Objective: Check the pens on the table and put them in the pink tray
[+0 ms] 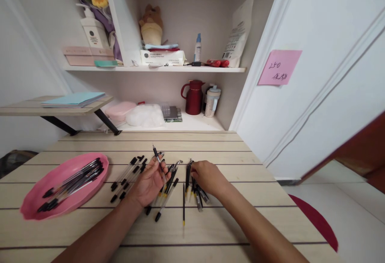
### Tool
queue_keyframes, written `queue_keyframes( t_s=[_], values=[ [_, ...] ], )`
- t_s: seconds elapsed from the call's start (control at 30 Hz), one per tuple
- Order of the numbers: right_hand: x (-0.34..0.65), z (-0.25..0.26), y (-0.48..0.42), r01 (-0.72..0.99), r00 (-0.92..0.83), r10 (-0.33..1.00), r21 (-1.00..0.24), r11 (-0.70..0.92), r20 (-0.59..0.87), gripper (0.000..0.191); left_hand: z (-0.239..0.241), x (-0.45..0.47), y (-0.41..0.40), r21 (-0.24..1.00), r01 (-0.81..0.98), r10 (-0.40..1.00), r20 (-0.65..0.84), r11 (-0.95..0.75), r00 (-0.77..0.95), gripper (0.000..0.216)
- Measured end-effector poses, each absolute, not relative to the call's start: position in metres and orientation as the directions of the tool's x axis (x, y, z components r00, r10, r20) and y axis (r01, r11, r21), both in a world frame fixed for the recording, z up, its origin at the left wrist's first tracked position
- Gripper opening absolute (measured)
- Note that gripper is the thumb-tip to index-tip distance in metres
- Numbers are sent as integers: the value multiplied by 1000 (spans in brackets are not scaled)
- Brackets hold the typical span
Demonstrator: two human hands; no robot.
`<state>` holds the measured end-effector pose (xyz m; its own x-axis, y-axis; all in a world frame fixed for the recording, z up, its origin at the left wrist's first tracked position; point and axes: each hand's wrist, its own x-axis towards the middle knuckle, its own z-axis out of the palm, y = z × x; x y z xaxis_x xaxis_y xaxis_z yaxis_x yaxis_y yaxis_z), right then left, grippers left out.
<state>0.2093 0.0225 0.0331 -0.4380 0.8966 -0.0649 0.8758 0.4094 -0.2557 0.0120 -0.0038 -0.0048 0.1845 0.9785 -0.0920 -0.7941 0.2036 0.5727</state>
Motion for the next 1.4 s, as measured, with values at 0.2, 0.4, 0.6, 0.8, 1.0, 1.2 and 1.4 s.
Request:
queue_keyframes(
  t_s=[0.2, 0.4, 0.6, 0.8, 1.0, 1.2, 1.4],
  values=[
    [207, 30, 17, 869, -454, 887, -261, 420, -86, 17, -8, 11, -3, 590, -784, 980, -78, 191, 181, 17],
    [209, 30, 20, 874, -452, 891, -225, 430, -53, 20, -9, 6, 0, 594, -790, 984, -18, 154, 177, 13],
    [202, 27, 20, 866, -464, 883, -243, 437, -66, 18, -4, -6, 7, 580, -810, 992, 18, 90, 124, 11],
    [170, 15, 16, 797, -559, 829, -286, 532, -15, 17, -4, -10, 9, 580, -810, 995, 1, 83, 102, 12],
    [144, 11, 15, 747, -626, 780, -277, 605, 16, 16, -5, -14, 11, 566, -821, 995, 3, 79, 97, 13],
    [135, 5, 14, 774, -618, 786, -186, 605, -11, 15, -6, -17, 12, 565, -822, 994, 27, 71, 104, 12],
    [132, 7, 10, 785, -602, 798, -179, 593, 5, 15, -6, -15, 11, 579, -809, 993, -14, 104, 117, 14]
  ],
)
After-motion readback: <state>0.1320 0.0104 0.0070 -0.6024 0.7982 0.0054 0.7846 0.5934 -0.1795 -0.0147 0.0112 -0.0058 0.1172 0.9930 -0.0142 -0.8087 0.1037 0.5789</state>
